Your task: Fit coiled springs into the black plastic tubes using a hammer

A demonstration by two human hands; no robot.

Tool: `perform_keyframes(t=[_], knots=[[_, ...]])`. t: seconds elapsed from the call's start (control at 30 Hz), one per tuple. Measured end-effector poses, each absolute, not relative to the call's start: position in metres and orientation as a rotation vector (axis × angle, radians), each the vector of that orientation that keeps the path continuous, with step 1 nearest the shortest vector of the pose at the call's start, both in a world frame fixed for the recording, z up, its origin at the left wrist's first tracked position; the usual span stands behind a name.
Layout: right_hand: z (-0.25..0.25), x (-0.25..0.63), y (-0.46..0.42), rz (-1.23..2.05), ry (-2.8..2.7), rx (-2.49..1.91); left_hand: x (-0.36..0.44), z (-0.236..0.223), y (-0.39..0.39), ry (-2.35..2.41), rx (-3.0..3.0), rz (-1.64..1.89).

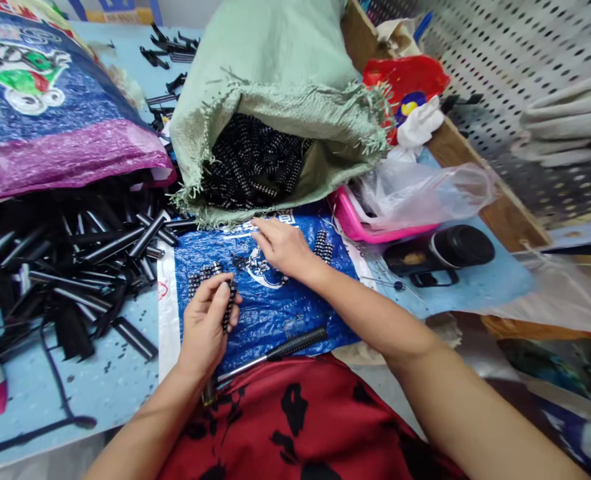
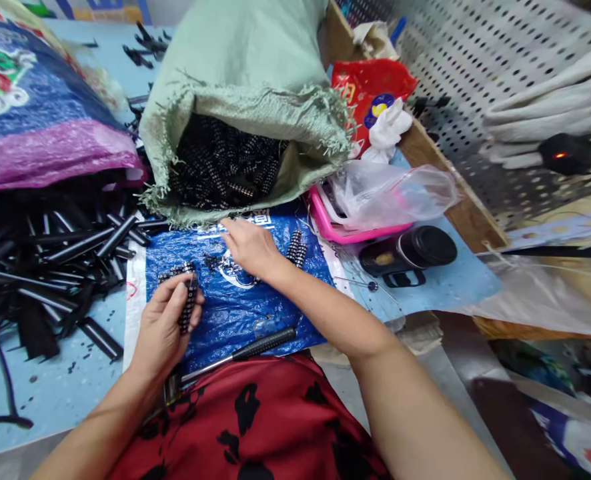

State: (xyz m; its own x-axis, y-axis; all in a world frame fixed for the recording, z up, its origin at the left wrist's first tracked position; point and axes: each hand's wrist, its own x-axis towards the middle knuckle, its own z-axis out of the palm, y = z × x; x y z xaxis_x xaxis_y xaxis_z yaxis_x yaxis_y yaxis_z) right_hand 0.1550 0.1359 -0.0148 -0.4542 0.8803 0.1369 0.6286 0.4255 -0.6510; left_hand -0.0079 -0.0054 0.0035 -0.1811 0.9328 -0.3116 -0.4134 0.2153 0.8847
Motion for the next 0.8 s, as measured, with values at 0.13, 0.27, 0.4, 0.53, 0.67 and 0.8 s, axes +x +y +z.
perform_keyframes(t=[0.13,0.27,0.4,0.53,0.67,0.8], knots=[[-0.022,0.159,0.174,0.233,-2.623,-1.401,-0.011,0.009,-0.002,1.166,0.492,1.327],[-0.027,0.172,0.162,0.329,-2.643,-1.272,-0.018,0.008,-0.003,1.189,0.461,1.357],[-0.016,0.177,0.123,0.838,-2.122,-1.044,-0.014,0.007,-0.002,1.15,0.459,1.238],[-0.012,0.164,0.088,1.703,-1.198,-0.982,-0.004,0.007,0.001,1.106,0.527,1.152],[-0.014,0.156,0.072,2.016,-0.707,-0.968,0.002,0.006,0.002,1.109,0.59,1.106],[-0.01,0.158,0.068,2.021,-0.721,-0.926,0.003,0.005,0.002,1.128,0.591,1.122]])
